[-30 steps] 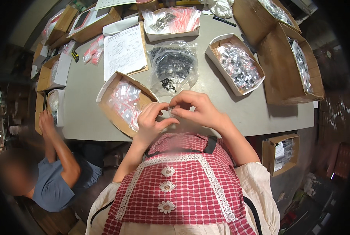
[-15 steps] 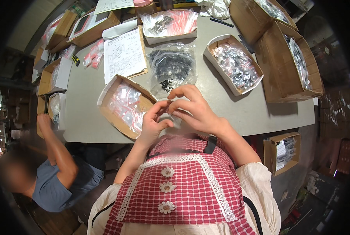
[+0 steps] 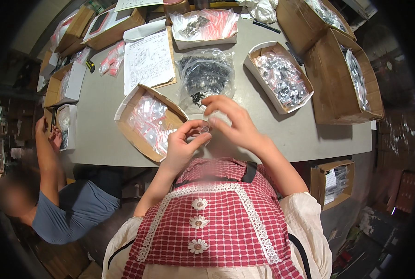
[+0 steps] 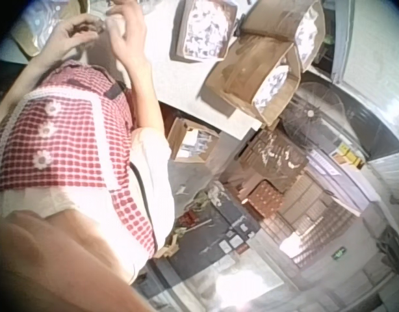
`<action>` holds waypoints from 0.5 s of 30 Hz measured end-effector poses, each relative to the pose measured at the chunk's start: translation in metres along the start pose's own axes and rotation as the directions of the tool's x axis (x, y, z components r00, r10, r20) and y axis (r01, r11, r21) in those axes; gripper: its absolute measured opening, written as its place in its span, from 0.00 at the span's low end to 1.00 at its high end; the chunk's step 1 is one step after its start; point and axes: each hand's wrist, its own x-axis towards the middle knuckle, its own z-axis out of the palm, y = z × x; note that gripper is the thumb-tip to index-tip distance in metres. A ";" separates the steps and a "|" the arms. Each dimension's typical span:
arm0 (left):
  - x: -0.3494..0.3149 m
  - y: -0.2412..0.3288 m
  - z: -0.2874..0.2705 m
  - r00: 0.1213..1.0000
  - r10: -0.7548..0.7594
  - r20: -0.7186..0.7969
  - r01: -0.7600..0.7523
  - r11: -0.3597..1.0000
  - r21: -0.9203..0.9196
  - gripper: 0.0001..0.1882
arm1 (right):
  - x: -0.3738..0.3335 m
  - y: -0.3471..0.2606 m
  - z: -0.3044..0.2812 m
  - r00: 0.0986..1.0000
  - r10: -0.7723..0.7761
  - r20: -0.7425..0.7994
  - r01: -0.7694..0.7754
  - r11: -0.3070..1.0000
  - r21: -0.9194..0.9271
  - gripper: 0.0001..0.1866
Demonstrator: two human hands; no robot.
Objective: The person picks up small hardware components from a box, fits them together by hand, and places the assembled units into a separate container.
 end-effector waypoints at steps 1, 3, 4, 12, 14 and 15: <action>0.002 0.000 -0.001 0.994 0.111 -0.007 -0.105 0.956 0.274 0.18 | 0.002 0.012 0.006 0.991 0.117 -0.057 -0.116 0.993 0.028 0.08; 0.002 -0.010 -0.002 0.944 0.328 0.017 -0.278 0.769 0.576 0.21 | 0.007 0.041 0.020 0.968 0.236 -0.089 -0.243 0.968 -0.069 0.09; 0.002 -0.011 -0.001 0.933 0.356 0.040 -0.307 0.737 0.603 0.21 | 0.008 0.061 0.028 0.965 0.249 -0.078 -0.260 0.944 -0.203 0.10; 0.003 -0.013 -0.004 0.906 0.418 0.064 -0.357 0.675 0.646 0.19 | 0.026 0.100 0.073 0.940 0.339 -0.044 -0.309 0.787 -0.533 0.10; 0.002 -0.013 -0.005 0.910 0.412 0.052 -0.346 0.683 0.643 0.19 | 0.022 0.103 0.065 0.953 0.302 -0.030 -0.283 0.846 -0.451 0.10; 0.002 -0.011 -0.005 0.916 0.398 0.040 -0.330 0.695 0.639 0.19 | 0.020 0.104 0.060 0.958 0.285 -0.025 -0.270 0.872 -0.409 0.10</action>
